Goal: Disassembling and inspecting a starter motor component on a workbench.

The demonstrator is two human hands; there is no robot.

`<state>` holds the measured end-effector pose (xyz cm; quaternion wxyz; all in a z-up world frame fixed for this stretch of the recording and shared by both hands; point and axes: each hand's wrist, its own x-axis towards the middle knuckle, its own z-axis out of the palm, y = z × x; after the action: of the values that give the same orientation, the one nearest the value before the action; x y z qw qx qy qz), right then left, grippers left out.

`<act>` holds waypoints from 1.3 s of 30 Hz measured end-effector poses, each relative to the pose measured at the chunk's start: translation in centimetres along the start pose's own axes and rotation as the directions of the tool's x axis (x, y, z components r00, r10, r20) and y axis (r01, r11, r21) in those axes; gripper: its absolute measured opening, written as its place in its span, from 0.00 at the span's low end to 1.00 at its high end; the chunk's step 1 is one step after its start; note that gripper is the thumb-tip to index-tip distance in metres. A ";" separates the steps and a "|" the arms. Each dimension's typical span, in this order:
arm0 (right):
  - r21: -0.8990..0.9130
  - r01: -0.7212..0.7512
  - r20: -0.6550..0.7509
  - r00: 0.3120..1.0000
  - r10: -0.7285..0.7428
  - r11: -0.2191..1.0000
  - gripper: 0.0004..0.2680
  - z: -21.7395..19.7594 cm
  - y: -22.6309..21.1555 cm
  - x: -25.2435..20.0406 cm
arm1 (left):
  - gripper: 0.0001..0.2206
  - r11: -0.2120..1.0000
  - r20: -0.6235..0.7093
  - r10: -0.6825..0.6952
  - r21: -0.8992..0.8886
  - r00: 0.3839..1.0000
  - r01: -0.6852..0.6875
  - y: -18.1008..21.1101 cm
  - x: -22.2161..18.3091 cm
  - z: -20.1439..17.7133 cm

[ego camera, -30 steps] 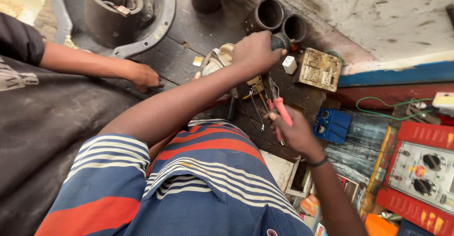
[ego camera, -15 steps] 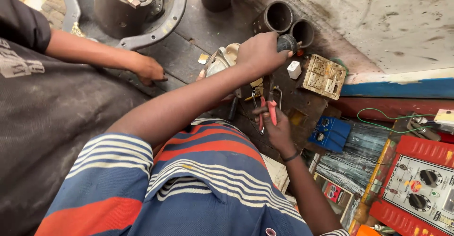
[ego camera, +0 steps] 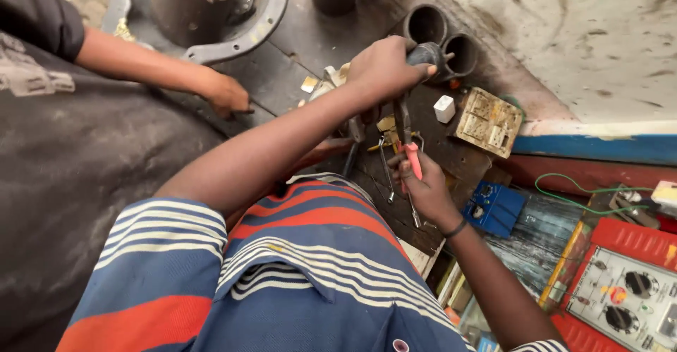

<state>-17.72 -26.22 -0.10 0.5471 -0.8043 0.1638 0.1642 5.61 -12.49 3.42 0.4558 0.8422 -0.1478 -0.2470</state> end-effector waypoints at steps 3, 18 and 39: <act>-0.009 0.066 -0.031 0.997 -0.067 0.998 0.14 0.6 -0.9 0.1 | 0.26 0.999 -0.011 0.025 0.021 1.000 -0.025 0.0 0.2 -0.4; -0.075 -0.057 -0.028 0.998 0.055 0.996 0.13 -0.3 -0.5 -0.6 | 0.24 1.000 -0.006 0.023 -0.004 1.000 -0.023 0.3 -0.3 0.9; -0.016 -0.234 0.029 0.972 0.234 0.972 0.10 -2.6 -3.6 0.2 | 0.25 1.000 -0.061 0.024 -0.010 0.998 -0.024 -0.2 -0.3 1.1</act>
<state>-15.75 -27.38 3.65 0.5215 -0.7801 0.2480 0.2410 4.80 -12.99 2.81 0.4674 0.8451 -0.1428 -0.2166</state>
